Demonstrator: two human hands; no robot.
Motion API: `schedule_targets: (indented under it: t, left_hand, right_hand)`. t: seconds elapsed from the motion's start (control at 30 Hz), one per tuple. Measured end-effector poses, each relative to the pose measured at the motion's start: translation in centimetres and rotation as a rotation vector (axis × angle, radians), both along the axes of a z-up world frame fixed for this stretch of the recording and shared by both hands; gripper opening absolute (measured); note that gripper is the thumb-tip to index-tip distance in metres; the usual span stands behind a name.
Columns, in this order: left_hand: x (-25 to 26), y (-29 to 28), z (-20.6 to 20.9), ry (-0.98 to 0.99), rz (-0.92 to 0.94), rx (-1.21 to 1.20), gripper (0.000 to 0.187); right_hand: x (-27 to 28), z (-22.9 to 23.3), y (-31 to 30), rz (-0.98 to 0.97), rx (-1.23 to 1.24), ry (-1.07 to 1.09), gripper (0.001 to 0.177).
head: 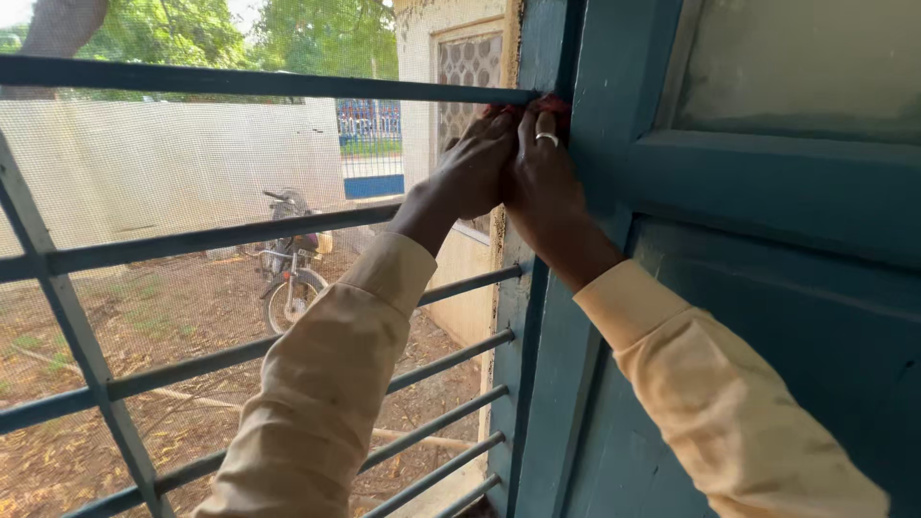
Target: The person cleans the metal bars of a window by dipping a red cloth into a bucket of water, wringing it out, and then wiping the cloth across several different bars and the window frame.
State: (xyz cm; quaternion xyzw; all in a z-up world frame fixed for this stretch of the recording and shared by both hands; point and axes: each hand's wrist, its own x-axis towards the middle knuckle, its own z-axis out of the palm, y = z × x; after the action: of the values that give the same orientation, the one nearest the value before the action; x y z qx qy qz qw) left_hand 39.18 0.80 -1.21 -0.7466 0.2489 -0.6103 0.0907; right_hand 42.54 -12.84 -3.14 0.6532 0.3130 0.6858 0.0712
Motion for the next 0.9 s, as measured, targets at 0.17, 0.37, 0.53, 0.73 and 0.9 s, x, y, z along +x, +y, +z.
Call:
schedule_targets:
  t: [0.17, 0.37, 0.53, 0.73, 0.9]
  left_hand:
    - [-2.3, -0.3, 0.6, 0.697, 0.187, -0.156, 0.036]
    - [-3.7, -1.8, 1.4, 0.912, 0.348, -0.392, 0.022]
    - [-1.5, 0.1, 0.8, 0.355, -0.201, -0.334, 0.021]
    - [-1.5, 1.2, 0.7, 0.787, 0.202, -0.201, 0.025]
    - [-2.6, 0.4, 0.6, 0.815, 0.3, -0.243, 0.027]
  right_hand:
    - [-1.9, -2.5, -0.7, -0.285, -0.272, 0.14, 0.052]
    - [-2.7, -4.0, -1.5, 0.051, -0.134, 0.24, 0.031]
    - [-1.3, -1.8, -1.0, 0.115, 0.007, 0.04, 0.048]
    - [-1.5, -4.1, 0.1, 0.092, -0.069, 0.18, 0.043]
    - [-2.1, -4.4, 0.1, 0.214, -0.047, 0.305, 0.041]
